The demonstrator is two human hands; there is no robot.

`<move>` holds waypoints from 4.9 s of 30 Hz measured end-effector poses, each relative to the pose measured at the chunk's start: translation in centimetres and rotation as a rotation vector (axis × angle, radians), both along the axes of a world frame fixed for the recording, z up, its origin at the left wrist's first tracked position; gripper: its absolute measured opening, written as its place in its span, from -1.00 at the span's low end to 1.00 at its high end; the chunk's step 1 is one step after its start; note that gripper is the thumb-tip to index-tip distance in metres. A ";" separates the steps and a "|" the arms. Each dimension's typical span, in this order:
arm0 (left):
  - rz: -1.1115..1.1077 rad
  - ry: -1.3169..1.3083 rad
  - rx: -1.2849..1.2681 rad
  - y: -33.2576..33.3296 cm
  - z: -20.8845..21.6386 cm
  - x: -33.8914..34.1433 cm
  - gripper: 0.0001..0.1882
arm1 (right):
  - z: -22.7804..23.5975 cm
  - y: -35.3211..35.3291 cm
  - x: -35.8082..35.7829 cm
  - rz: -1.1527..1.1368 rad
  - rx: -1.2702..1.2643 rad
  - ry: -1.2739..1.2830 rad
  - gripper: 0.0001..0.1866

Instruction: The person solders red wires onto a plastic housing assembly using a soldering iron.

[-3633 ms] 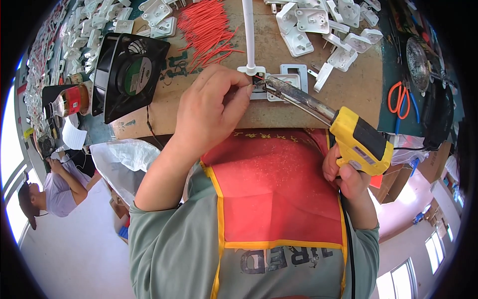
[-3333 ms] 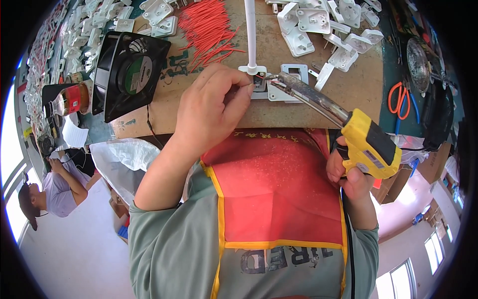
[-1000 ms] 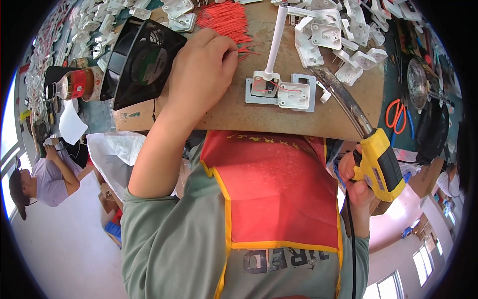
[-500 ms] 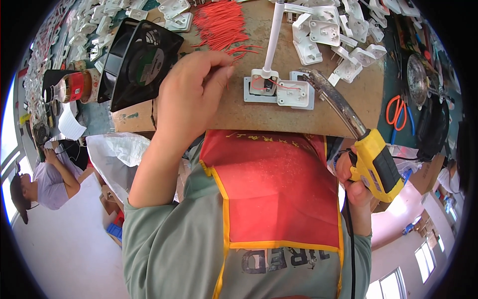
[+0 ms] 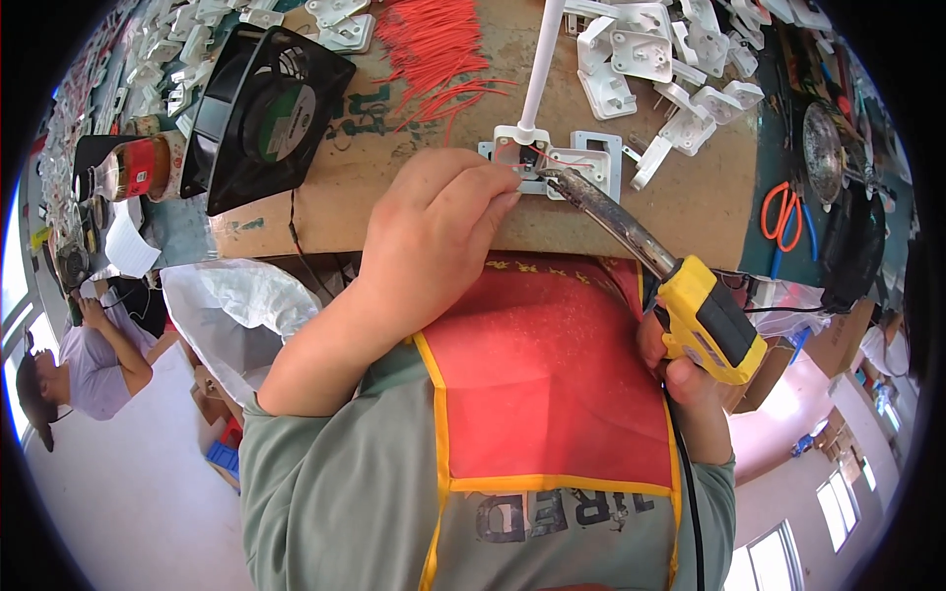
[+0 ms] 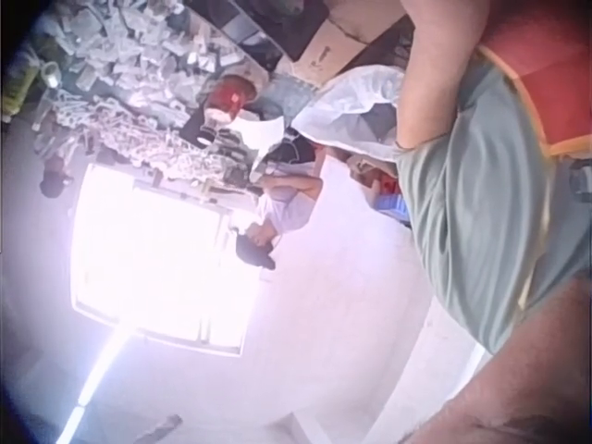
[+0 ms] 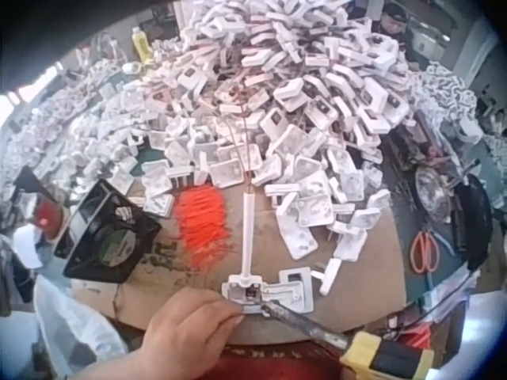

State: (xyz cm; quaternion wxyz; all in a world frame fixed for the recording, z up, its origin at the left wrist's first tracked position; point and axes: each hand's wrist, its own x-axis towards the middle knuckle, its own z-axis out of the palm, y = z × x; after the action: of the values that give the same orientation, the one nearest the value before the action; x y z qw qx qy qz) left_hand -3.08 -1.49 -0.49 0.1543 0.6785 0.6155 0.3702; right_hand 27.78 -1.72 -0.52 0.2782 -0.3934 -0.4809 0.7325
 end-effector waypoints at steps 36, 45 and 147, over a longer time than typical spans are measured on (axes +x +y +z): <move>0.035 0.162 0.129 1.0 -0.6 0.9 -0.84 | -1.2 0.4 0.2 0.084 0.229 0.045 -0.54; 0.030 0.158 0.118 1.0 -0.5 1.0 -0.84 | -1.3 0.6 0.2 0.108 0.265 0.011 -0.54; 0.008 -0.034 -0.015 3.0 -1.0 3.0 -0.93 | -1.0 -0.4 3.3 -0.045 0.238 -0.025 -0.52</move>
State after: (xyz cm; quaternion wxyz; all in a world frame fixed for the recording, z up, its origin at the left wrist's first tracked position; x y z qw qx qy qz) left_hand -0.12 1.51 -1.47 0.1682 0.6684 0.6183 0.3777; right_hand 31.12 -2.12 -1.51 0.3333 -0.3773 -0.5589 0.6589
